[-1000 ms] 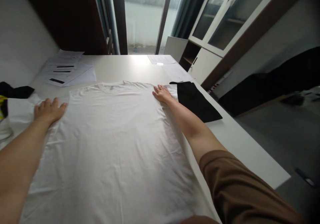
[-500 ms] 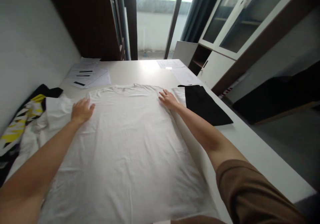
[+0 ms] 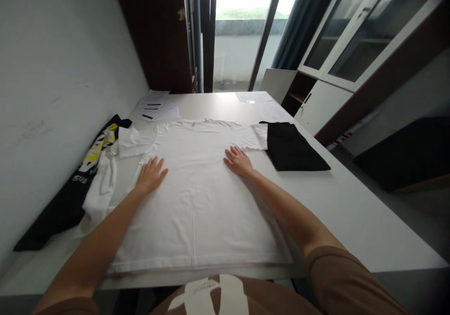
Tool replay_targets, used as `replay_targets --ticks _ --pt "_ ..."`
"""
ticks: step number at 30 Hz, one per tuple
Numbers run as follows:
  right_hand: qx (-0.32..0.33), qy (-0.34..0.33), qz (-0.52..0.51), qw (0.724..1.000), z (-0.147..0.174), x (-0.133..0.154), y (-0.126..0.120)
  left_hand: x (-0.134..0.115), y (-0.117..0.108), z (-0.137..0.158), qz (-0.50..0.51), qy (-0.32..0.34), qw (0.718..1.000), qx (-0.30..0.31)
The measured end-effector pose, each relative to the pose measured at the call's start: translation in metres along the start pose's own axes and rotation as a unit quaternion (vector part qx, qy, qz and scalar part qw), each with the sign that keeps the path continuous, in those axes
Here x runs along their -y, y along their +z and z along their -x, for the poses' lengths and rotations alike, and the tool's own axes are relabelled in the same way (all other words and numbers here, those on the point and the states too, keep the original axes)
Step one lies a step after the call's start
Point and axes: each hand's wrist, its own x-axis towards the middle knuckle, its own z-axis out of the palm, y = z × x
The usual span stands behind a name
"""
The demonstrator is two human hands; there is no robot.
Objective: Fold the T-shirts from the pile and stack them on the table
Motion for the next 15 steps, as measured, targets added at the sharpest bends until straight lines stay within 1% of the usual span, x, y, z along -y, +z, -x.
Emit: replay_targets --ticks 3,5,6,8,9,12,13,15 --pt "-0.005 0.033 0.013 0.999 0.009 -0.027 -0.010 0.036 -0.012 0.039 -0.038 -0.054 0.998 -0.017" --pt "0.000 0.045 0.025 0.999 0.017 -0.030 -0.014 0.047 -0.016 0.064 -0.051 -0.070 0.996 -0.034" --pt "-0.001 0.046 0.031 0.998 0.022 -0.025 -0.015 0.047 -0.017 0.075 -0.057 -0.073 0.995 -0.044" --pt "-0.009 0.024 0.035 0.999 0.035 -0.004 -0.014 0.035 -0.017 0.092 -0.067 -0.062 0.994 -0.059" --pt "-0.010 -0.001 0.032 0.999 0.042 0.011 -0.011 0.023 -0.016 0.097 -0.069 -0.045 0.995 -0.060" --pt "0.013 -0.105 0.000 0.994 0.062 0.056 0.000 -0.021 -0.013 0.106 -0.056 0.047 0.997 -0.025" --pt "0.025 -0.127 -0.007 0.992 0.068 0.065 0.003 -0.035 -0.012 0.109 -0.049 0.085 0.995 -0.009" --pt "0.035 -0.134 -0.009 0.990 0.078 0.070 0.008 -0.055 -0.011 0.115 -0.048 0.137 0.989 0.009"
